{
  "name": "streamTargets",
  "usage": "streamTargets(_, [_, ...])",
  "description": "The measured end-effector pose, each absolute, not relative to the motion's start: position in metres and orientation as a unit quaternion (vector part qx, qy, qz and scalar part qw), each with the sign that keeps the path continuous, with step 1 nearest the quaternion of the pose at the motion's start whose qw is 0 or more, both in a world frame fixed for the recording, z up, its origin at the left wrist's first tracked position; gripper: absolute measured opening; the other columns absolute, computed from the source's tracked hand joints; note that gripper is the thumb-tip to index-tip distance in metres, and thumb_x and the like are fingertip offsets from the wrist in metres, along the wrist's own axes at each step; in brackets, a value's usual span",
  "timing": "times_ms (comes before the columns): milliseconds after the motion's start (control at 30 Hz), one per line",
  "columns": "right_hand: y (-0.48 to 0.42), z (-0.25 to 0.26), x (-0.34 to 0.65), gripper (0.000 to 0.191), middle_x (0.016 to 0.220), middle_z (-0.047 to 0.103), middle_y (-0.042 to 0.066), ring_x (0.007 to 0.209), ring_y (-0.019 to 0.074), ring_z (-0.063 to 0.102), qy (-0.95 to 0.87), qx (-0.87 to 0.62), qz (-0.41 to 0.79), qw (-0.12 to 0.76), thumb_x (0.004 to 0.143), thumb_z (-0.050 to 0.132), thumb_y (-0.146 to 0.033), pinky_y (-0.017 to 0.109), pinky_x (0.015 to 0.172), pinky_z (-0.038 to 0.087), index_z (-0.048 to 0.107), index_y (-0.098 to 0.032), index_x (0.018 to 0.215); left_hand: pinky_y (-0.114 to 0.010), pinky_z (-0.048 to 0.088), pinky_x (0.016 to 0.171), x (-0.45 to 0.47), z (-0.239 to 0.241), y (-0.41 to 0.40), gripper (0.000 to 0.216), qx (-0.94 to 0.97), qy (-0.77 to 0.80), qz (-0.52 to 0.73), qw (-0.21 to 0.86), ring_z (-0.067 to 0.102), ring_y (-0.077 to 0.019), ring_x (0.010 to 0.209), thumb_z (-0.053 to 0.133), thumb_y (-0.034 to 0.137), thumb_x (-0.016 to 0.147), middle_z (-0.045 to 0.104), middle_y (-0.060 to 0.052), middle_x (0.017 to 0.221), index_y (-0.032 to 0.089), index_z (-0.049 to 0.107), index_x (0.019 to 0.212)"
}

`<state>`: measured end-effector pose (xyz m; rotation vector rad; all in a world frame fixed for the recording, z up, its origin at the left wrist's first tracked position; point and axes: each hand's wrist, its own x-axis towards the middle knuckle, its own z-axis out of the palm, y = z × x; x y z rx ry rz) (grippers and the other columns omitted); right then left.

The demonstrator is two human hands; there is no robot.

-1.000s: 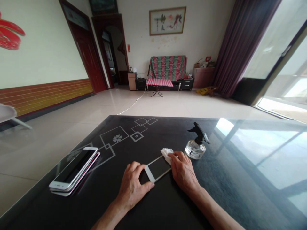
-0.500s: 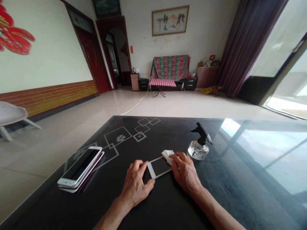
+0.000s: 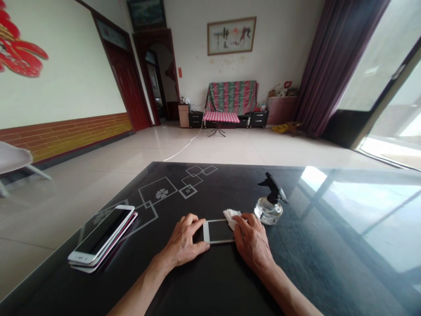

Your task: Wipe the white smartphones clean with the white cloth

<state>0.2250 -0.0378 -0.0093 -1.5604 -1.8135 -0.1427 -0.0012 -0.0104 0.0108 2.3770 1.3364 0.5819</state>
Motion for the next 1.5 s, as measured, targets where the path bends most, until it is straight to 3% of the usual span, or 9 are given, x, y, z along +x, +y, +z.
streamTargets(333, [-0.05,0.0,0.215,0.019,0.086,0.057,0.006,0.08,0.0183,0.053,-0.744,-0.574,-0.045,0.339,0.08,0.051,-0.017,0.033,0.077,0.039,0.068,-0.021,0.088,-0.038,0.044,0.088,-0.01,0.008,0.006,0.063,0.856,0.43,0.209,0.196,0.053,-0.0242,0.096,0.074,0.048,0.061,0.056,-0.005,0.106,0.026,0.061,0.119])
streamTargets(500, [-0.059,0.0,0.212,0.017,0.084,0.057,0.005,0.077,0.018,0.052,-0.768,-0.541,-0.024,0.341,0.076,0.053,-0.016,0.034,0.075,0.038,0.067,-0.021,0.084,-0.037,0.043,0.09,-0.013,0.007,0.009,0.064,0.858,0.42,0.206,0.213,0.053,-0.0234,0.098,0.076,0.045,0.06,0.056,-0.004,0.107,0.028,0.06,0.12])
streamTargets(833, [-0.039,-0.005,0.226,0.026,0.1,0.058,0.008,0.09,0.0213,0.053,-0.735,-0.608,-0.077,0.289,0.087,0.045,-0.02,0.036,0.081,0.039,0.064,-0.021,0.105,-0.037,0.043,0.09,-0.013,0.004,0.01,0.063,0.859,0.422,0.206,0.204,0.053,-0.0237,0.098,0.075,0.045,0.061,0.056,-0.004,0.107,0.028,0.06,0.12])
streamTargets(1000, [-0.049,0.001,0.212,0.027,0.103,0.057,0.007,0.086,0.0205,0.052,-0.772,-0.577,-0.055,0.26,0.087,0.046,-0.019,0.035,0.08,0.038,0.063,-0.024,0.108,-0.036,0.044,0.089,-0.013,0.006,0.01,0.063,0.86,0.422,0.207,0.197,0.054,-0.0229,0.095,0.076,0.046,0.061,0.057,-0.004,0.104,0.025,0.061,0.118])
streamTargets(1267, [-0.067,0.007,0.183,0.025,0.102,0.057,0.006,0.089,0.0204,0.049,-0.803,-0.527,0.011,0.279,0.085,0.049,-0.017,0.036,0.082,0.037,0.063,-0.025,0.104,-0.035,0.045,0.088,-0.011,0.003,0.01,0.058,0.849,0.428,0.225,0.214,0.055,-0.0219,0.095,0.079,0.036,0.059,0.058,-0.003,0.104,0.024,0.063,0.114])
streamTargets(1500, [-0.051,0.0,0.204,0.022,0.092,0.058,0.006,0.084,0.0192,0.052,-0.754,-0.571,-0.026,0.324,0.082,0.051,-0.015,0.034,0.079,0.038,0.067,-0.022,0.095,-0.035,0.045,0.087,-0.013,0.005,0.011,0.059,0.851,0.424,0.211,0.225,0.054,-0.0229,0.097,0.08,0.04,0.059,0.057,-0.003,0.104,0.026,0.063,0.113])
